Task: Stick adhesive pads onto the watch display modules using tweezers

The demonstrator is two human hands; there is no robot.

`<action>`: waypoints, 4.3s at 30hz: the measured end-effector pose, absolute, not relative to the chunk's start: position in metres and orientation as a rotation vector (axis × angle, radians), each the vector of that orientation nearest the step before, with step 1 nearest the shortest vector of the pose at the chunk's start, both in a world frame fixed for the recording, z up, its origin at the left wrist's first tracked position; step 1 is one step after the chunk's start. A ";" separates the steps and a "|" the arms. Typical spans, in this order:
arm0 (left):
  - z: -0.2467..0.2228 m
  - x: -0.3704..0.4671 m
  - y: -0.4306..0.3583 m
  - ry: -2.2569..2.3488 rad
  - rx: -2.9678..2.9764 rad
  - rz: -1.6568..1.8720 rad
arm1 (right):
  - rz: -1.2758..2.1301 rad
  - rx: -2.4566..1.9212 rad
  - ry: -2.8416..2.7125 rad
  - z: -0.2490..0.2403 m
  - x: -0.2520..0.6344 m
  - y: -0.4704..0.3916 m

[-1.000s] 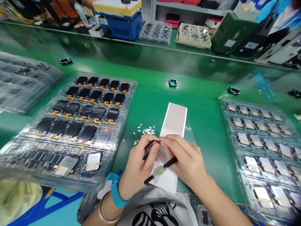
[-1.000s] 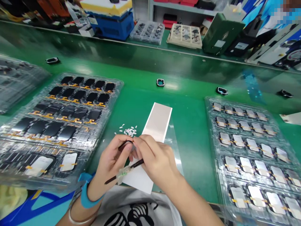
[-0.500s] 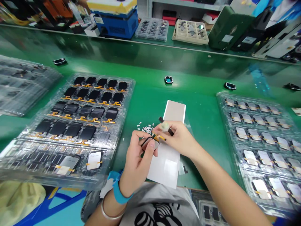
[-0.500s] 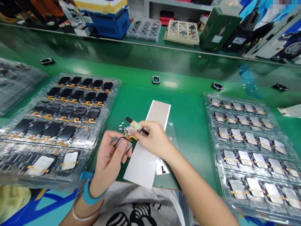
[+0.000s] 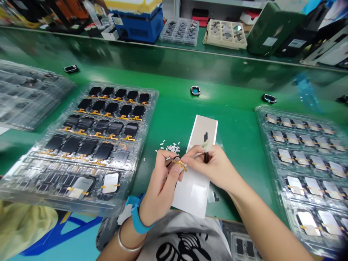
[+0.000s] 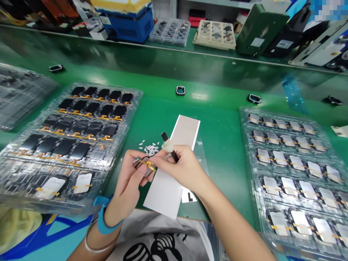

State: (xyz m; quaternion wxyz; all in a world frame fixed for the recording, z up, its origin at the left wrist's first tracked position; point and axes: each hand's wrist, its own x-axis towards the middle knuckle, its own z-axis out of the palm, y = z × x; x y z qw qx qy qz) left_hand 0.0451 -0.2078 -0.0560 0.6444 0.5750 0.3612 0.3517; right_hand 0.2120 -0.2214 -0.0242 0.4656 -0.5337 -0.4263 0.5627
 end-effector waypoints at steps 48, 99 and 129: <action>-0.048 0.051 -0.231 0.417 2.598 0.294 | 0.585 -1.567 -0.645 -0.063 0.210 -0.289; -0.041 0.066 -0.235 0.651 0.998 0.639 | 0.359 -1.194 -0.623 -0.045 0.165 -0.291; -0.050 0.071 -0.233 0.773 1.251 0.703 | 0.271 -1.272 -0.606 -0.045 0.187 -0.307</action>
